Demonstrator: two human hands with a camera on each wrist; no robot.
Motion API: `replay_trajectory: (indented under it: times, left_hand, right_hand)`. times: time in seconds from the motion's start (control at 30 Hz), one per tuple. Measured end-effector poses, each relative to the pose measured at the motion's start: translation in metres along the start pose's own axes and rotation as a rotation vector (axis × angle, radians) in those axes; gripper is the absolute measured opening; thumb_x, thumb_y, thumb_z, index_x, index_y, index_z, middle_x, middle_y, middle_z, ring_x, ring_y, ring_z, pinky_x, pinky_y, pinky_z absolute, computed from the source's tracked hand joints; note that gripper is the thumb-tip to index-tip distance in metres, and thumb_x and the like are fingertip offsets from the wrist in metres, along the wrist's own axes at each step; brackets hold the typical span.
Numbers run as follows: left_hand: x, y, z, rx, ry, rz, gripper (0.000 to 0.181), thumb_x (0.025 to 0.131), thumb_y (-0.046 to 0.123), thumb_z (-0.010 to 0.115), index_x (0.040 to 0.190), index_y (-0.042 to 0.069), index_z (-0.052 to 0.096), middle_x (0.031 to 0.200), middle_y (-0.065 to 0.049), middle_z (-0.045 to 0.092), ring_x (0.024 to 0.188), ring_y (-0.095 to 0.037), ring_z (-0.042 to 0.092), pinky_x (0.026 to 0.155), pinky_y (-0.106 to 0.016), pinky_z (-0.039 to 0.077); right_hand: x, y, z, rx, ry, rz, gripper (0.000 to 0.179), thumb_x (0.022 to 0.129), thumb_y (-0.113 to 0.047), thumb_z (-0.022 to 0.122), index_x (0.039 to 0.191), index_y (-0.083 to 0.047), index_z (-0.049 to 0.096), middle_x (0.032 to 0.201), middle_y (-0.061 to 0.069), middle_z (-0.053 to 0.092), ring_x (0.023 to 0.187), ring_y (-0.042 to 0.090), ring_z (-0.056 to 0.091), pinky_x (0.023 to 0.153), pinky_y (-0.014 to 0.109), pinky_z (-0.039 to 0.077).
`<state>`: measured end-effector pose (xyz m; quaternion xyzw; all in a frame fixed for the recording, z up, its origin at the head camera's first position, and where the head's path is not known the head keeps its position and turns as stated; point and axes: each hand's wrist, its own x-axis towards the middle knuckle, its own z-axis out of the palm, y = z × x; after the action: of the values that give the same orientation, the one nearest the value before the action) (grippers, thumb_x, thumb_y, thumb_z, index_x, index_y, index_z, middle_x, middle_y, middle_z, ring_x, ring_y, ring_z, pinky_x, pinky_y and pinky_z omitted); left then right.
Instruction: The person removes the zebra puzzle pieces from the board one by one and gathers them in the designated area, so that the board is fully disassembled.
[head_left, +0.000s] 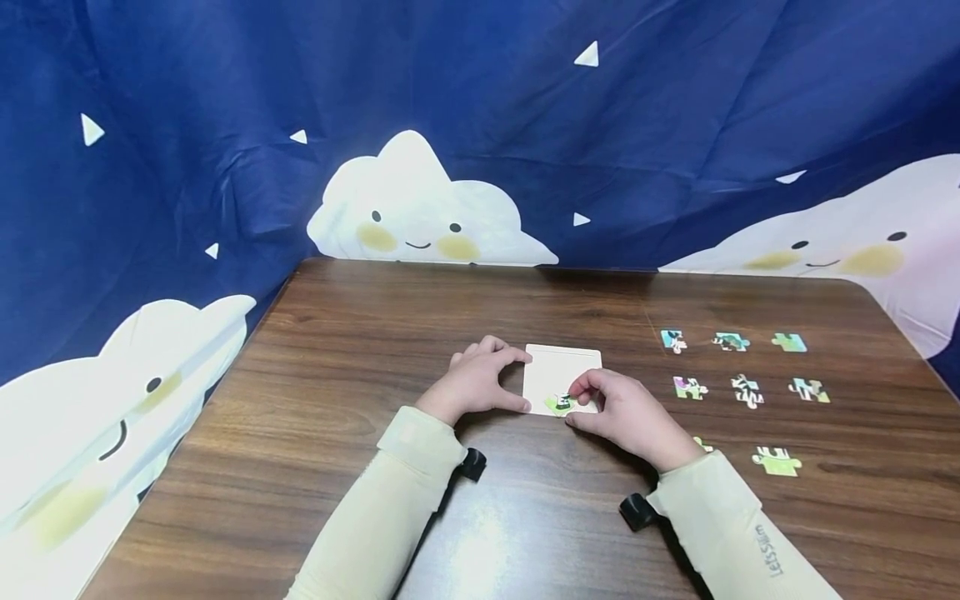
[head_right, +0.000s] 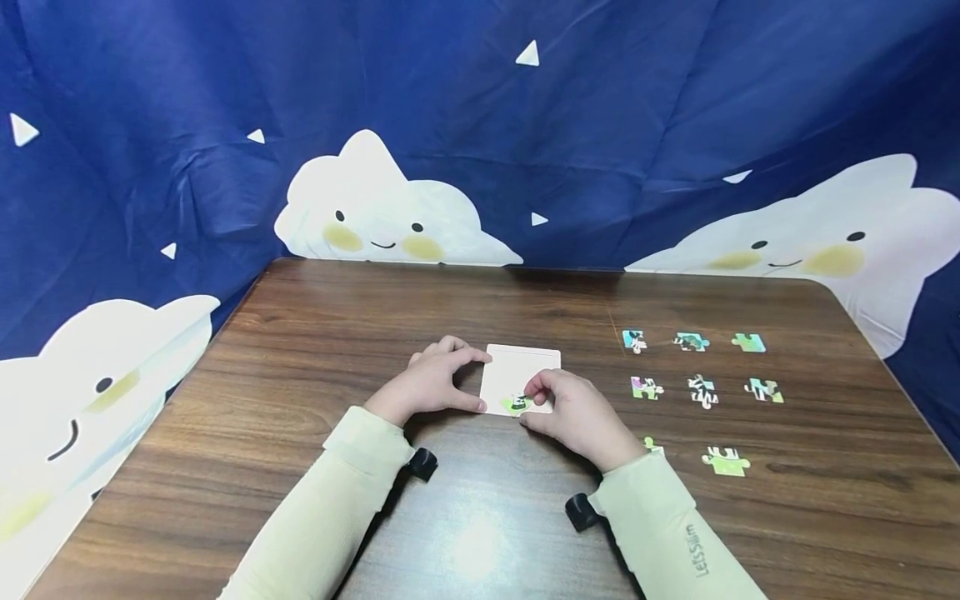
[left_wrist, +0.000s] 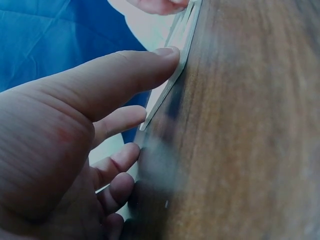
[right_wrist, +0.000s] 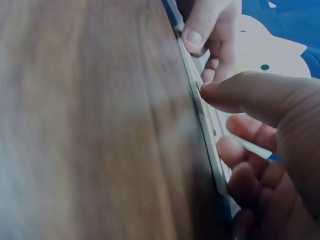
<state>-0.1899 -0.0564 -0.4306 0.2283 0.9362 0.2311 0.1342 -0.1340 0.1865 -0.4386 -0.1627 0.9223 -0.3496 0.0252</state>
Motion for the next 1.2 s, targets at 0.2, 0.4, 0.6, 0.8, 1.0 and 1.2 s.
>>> replay_trajectory:
  times: [0.2,0.4,0.6,0.8,1.0,1.2]
  left_hand:
    - [0.001,-0.001,0.002,0.013,0.001,-0.005,0.072,0.075,0.049,0.083,0.140,0.033,0.056,0.139,-0.002,0.046,0.122,-0.023,0.045,0.097,-0.044,0.031]
    - [0.001,-0.002,0.001,0.013,0.004,-0.007,0.072,0.075,0.049,0.083,0.140,0.033,0.056,0.139,-0.002,0.046,0.122,-0.023,0.044,0.097,-0.043,0.031]
    - [0.001,-0.002,0.002,0.018,0.003,-0.008,0.072,0.075,0.050,0.083,0.140,0.033,0.056,0.139,-0.002,0.046,0.123,-0.023,0.044,0.096,-0.043,0.032]
    - [0.001,-0.001,0.002,0.015,0.006,-0.009,0.072,0.075,0.049,0.083,0.139,0.032,0.056,0.139,-0.002,0.046,0.124,-0.023,0.044,0.097,-0.044,0.032]
    - [0.001,-0.001,0.002,0.012,0.005,-0.009,0.072,0.075,0.049,0.084,0.139,0.032,0.057,0.140,-0.002,0.046,0.123,-0.023,0.044,0.097,-0.044,0.032]
    - [0.001,-0.002,0.001,0.005,0.004,-0.002,0.071,0.075,0.048,0.084,0.139,0.031,0.057,0.139,-0.002,0.046,0.122,-0.023,0.044,0.096,-0.043,0.031]
  right_hand:
    - [-0.002,-0.006,0.005,-0.104,0.029,-0.042,0.024,0.078,-0.029,0.085,0.092,-0.018,0.069,0.088,-0.004,0.057,0.078,0.015,0.051,0.074,0.035,0.042]
    - [-0.002,-0.011,0.006,-0.126,0.040,-0.045,0.019,0.077,-0.028,0.085,0.084,-0.022,0.069,0.087,-0.005,0.056,0.075,0.015,0.051,0.072,0.036,0.041]
    - [-0.003,-0.011,0.005,-0.136,0.048,-0.068,0.016,0.078,-0.021,0.083,0.079,-0.021,0.067,0.086,-0.005,0.056,0.075,0.015,0.052,0.073,0.036,0.043]
    - [-0.002,-0.010,0.005,-0.148,0.062,-0.094,0.016,0.078,-0.018,0.082,0.078,-0.021,0.067,0.085,-0.005,0.056,0.073,0.014,0.051,0.072,0.036,0.044]
    - [-0.003,-0.010,0.006,-0.147,0.062,-0.070,0.024,0.077,-0.020,0.084,0.095,-0.015,0.068,0.095,0.000,0.060,0.080,0.018,0.053,0.075,0.039,0.044]
    - [-0.003,-0.009,0.007,-0.154,0.058,-0.071,0.024,0.078,-0.022,0.083,0.100,-0.015,0.074,0.094,-0.002,0.059,0.080,0.017,0.054,0.075,0.038,0.044]
